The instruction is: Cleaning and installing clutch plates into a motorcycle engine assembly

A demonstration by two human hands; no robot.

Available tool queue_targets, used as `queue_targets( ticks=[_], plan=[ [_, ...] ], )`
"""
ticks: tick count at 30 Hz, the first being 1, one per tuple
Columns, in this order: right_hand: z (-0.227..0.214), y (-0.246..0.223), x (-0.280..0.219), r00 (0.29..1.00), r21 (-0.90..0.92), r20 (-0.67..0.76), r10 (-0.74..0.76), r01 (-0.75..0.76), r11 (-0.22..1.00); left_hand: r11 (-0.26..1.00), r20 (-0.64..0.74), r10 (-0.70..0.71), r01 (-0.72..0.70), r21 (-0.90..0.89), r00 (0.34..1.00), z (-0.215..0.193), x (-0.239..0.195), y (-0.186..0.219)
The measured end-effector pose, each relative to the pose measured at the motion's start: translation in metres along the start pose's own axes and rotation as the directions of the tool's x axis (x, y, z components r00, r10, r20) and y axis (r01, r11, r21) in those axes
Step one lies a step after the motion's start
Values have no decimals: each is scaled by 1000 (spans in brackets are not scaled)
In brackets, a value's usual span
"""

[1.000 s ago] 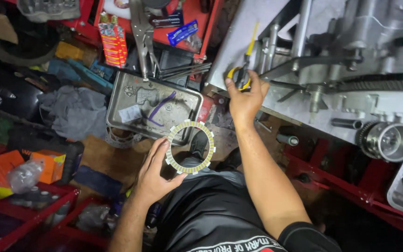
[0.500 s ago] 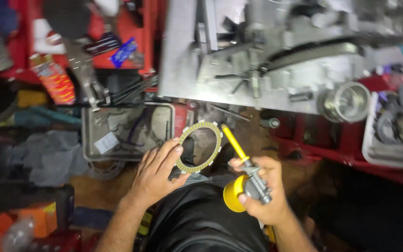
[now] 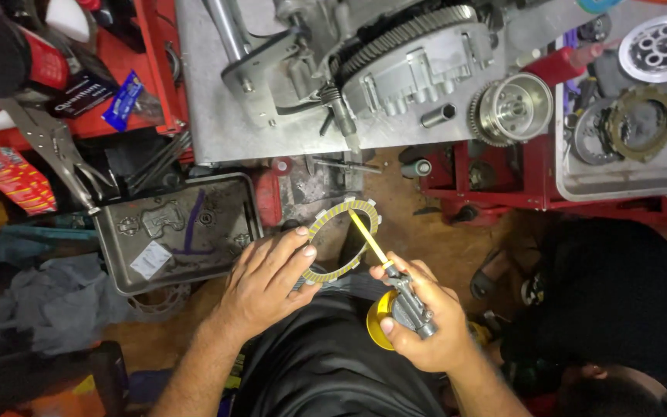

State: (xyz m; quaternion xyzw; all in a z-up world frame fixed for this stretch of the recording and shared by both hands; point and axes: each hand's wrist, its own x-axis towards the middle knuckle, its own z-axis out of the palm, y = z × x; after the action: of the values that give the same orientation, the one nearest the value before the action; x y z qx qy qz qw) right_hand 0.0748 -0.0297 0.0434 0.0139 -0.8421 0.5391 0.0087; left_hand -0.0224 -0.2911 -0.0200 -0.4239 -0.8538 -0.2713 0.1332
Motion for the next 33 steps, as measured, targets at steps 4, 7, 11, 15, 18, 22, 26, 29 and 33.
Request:
queue_targets(
  ticks=[4,7,11,15,18,22,26,29,33],
  plan=[
    [-2,3,-7,1000,20,-25,0,1,1000,1000,2,0,0,-13,1000,2,-1,2],
    [-3,5,-11,999,-15,-24,34,-35,999,999,-2,3,-3,-39,1000,2,0,3],
    [-3,6,-12,998,18,-35,53,-52,998,999,-22,2,-3,-54,1000,3,0,2],
    [1,13,-11,998,132,-68,-20,29,991,998,-16,-20,19,-62,1000,2,1,2],
    [0,11,-10,998,121,-62,26,-18,992,997,-15,-18,17,-81,1000,4,-1,-1],
    [-1,19,-12,997,156,-68,31,-20,988,996,-29,-28,26,-86,999,4,1,-3],
    [-2,26,-13,997,170,-79,-15,28,985,996,-70,-24,18,-82,997,5,4,-6],
    [-3,29,-14,996,182,-86,11,5,983,995,-67,-33,26,-99,997,7,6,-8],
    [-5,29,-13,992,192,-87,92,-74,979,993,-66,-40,33,-113,997,11,9,-11]
  ],
)
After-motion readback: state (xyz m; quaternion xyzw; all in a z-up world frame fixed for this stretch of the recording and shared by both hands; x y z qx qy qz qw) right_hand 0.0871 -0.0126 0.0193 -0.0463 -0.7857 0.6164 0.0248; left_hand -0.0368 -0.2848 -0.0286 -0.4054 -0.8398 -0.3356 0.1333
